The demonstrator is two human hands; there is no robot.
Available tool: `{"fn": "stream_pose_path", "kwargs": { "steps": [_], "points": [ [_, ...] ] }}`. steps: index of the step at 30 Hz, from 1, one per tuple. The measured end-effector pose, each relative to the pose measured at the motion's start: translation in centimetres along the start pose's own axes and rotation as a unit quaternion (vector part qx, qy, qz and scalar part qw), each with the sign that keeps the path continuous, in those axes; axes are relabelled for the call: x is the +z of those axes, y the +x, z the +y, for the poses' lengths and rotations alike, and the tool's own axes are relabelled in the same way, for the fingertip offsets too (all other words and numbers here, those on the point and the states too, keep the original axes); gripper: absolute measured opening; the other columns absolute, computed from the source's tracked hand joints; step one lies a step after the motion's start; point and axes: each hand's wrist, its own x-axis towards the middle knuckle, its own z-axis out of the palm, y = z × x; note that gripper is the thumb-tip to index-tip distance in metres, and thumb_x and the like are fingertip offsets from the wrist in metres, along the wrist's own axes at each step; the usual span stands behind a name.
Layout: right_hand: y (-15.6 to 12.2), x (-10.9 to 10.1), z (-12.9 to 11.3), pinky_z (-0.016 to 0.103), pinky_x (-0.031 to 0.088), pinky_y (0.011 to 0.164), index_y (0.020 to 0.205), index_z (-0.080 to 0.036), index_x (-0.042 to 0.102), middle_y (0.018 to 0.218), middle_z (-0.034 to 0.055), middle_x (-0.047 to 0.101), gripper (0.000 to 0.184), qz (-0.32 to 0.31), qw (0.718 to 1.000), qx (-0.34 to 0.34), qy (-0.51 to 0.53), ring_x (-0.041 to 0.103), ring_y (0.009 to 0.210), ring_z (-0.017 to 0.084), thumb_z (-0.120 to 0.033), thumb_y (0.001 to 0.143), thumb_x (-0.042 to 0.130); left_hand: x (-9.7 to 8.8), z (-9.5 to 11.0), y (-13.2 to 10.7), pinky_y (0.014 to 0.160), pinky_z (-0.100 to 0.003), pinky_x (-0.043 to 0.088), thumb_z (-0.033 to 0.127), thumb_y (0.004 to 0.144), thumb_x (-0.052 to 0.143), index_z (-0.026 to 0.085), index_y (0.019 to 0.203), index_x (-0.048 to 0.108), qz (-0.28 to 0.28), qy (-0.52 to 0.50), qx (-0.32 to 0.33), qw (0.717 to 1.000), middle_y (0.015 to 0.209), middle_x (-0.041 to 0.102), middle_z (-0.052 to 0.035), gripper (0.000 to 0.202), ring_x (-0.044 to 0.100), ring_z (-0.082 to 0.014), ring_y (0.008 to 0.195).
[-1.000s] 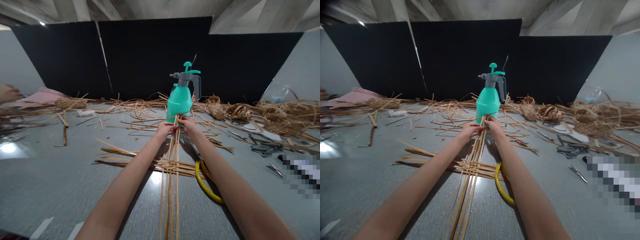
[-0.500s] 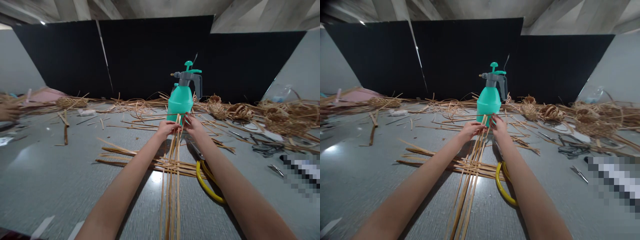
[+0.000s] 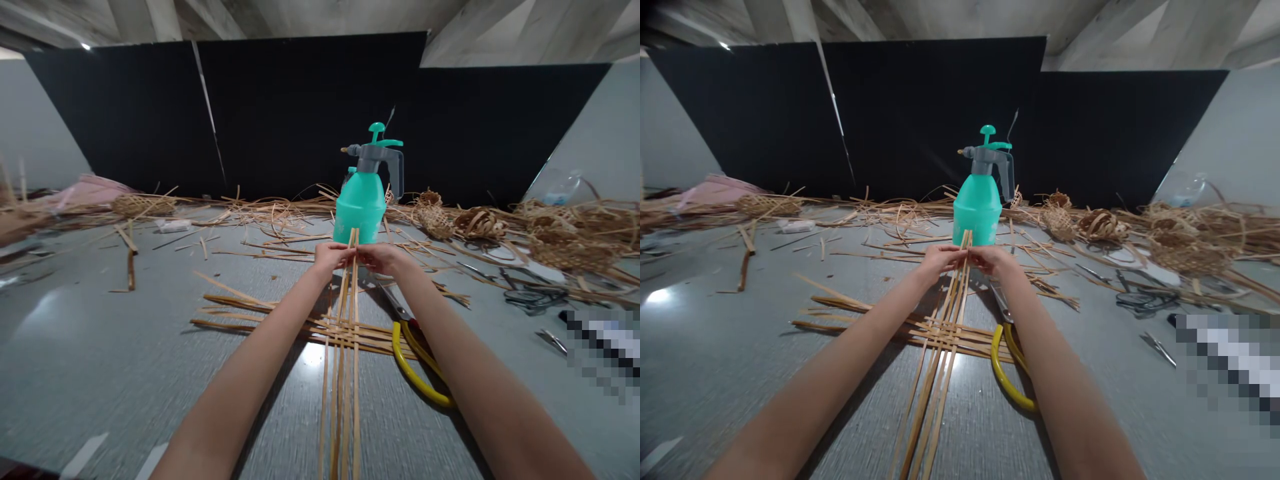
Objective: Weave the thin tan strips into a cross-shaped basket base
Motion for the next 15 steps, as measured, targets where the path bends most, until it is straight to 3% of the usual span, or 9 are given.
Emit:
{"fn": "stream_pose_path", "kwargs": {
  "steps": [4,15],
  "points": [
    [-0.16,-0.28,-0.33,0.016,0.044,0.042,0.068,-0.015,0.061,0.056,0.0006,0.060,0.013,-0.035,0.999,-0.033,0.004,0.052,0.048,0.008,-0.019,0.080,0.062,-0.20,0.02,0.03,0.056,-0.023,0.048,0.011,0.051,0.083,0.013,0.059,0.064,0.012,0.016,-0.006,1.000,0.047,0.059,0.0001,0.021,0.060,-0.0122,0.051],
    [-0.02,-0.60,-0.20,0.018,0.046,0.046,0.063,-0.016,0.064,0.053,-0.0007,0.061,0.012,-0.038,0.993,-0.108,0.025,0.054,0.047,0.009,-0.005,0.068,0.068,0.01,0.07,-0.01,0.059,-0.021,0.047,0.007,0.056,0.079,0.011,0.062,0.061,0.003,0.031,-0.006,0.999,0.048,0.057,0.0016,0.019,0.058,-0.0091,0.048]
  ]
}}
